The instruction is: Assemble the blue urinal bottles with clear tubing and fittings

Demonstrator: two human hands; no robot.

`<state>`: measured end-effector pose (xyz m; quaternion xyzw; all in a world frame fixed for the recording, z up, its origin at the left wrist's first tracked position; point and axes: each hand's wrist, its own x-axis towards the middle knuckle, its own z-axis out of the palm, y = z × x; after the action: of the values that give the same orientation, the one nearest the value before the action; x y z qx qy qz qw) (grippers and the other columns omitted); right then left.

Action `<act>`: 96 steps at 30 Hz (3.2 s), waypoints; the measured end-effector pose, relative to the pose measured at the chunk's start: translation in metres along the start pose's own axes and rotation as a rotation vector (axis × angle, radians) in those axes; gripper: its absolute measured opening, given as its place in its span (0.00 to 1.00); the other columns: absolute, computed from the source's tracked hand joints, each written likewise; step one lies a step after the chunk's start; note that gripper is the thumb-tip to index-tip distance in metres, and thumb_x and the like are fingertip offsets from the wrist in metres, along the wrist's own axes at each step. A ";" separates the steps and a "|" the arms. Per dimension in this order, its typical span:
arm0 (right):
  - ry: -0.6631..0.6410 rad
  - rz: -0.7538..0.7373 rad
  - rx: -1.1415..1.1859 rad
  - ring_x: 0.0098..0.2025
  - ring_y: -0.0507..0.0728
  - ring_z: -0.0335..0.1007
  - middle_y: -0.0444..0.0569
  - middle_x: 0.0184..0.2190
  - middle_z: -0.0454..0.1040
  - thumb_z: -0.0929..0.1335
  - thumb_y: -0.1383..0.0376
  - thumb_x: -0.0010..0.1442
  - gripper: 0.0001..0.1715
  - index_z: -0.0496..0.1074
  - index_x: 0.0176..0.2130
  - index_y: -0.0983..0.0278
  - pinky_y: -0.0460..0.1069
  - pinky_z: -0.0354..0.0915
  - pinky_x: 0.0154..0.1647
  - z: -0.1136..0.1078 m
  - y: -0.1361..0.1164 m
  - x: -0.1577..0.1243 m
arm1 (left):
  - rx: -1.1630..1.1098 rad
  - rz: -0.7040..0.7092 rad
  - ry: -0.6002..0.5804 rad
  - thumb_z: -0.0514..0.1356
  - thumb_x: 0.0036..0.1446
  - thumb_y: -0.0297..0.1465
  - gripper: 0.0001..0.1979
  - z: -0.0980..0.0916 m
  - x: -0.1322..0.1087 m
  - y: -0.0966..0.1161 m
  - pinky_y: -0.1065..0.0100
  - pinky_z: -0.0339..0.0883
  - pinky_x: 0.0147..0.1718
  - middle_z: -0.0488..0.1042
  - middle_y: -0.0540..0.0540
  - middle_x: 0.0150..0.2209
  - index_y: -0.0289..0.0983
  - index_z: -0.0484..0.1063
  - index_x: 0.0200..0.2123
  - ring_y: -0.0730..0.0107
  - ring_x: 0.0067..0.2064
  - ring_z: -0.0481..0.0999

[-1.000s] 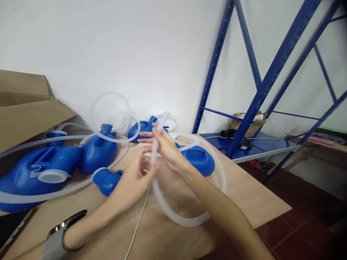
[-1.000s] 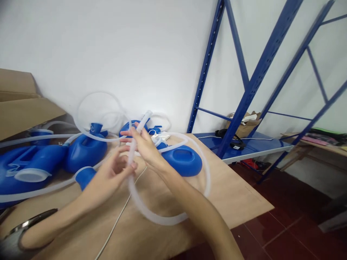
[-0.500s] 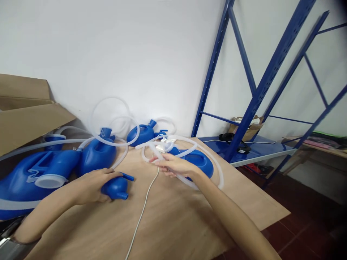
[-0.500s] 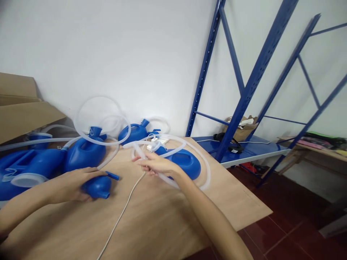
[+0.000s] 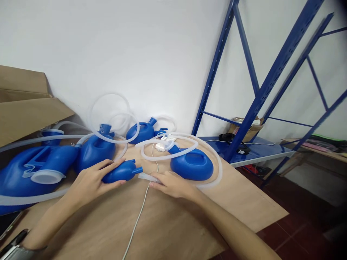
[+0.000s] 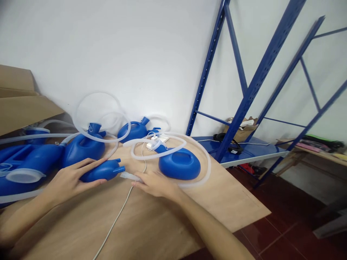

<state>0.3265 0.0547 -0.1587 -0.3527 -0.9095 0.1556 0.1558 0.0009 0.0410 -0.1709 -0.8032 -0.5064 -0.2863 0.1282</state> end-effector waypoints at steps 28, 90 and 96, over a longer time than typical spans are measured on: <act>0.254 -0.316 -0.420 0.28 0.55 0.71 0.52 0.32 0.80 0.57 0.56 0.77 0.24 0.75 0.47 0.64 0.51 0.47 0.25 0.015 0.022 -0.004 | -0.065 0.263 0.263 0.69 0.57 0.48 0.35 0.016 -0.018 0.024 0.65 0.77 0.43 0.81 0.44 0.51 0.46 0.69 0.65 0.57 0.45 0.84; 0.435 0.054 0.714 0.51 0.58 0.74 0.54 0.51 0.77 0.60 0.52 0.75 0.24 0.74 0.55 0.62 0.54 0.71 0.55 0.054 0.004 0.002 | -0.407 -0.272 0.029 0.65 0.50 0.62 0.34 0.008 -0.005 0.042 0.55 0.79 0.50 0.84 0.45 0.48 0.43 0.82 0.48 0.47 0.48 0.84; 0.409 0.061 0.666 0.43 0.56 0.75 0.54 0.45 0.78 0.58 0.48 0.75 0.26 0.73 0.48 0.64 0.53 0.72 0.48 0.056 0.005 0.003 | -0.373 -0.277 0.020 0.63 0.50 0.63 0.36 0.010 -0.007 0.042 0.55 0.78 0.51 0.84 0.44 0.49 0.41 0.82 0.48 0.47 0.49 0.84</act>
<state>0.3057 0.0507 -0.2107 -0.3335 -0.7485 0.3732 0.4351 0.0393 0.0215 -0.1798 -0.7329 -0.5489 -0.3978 -0.0580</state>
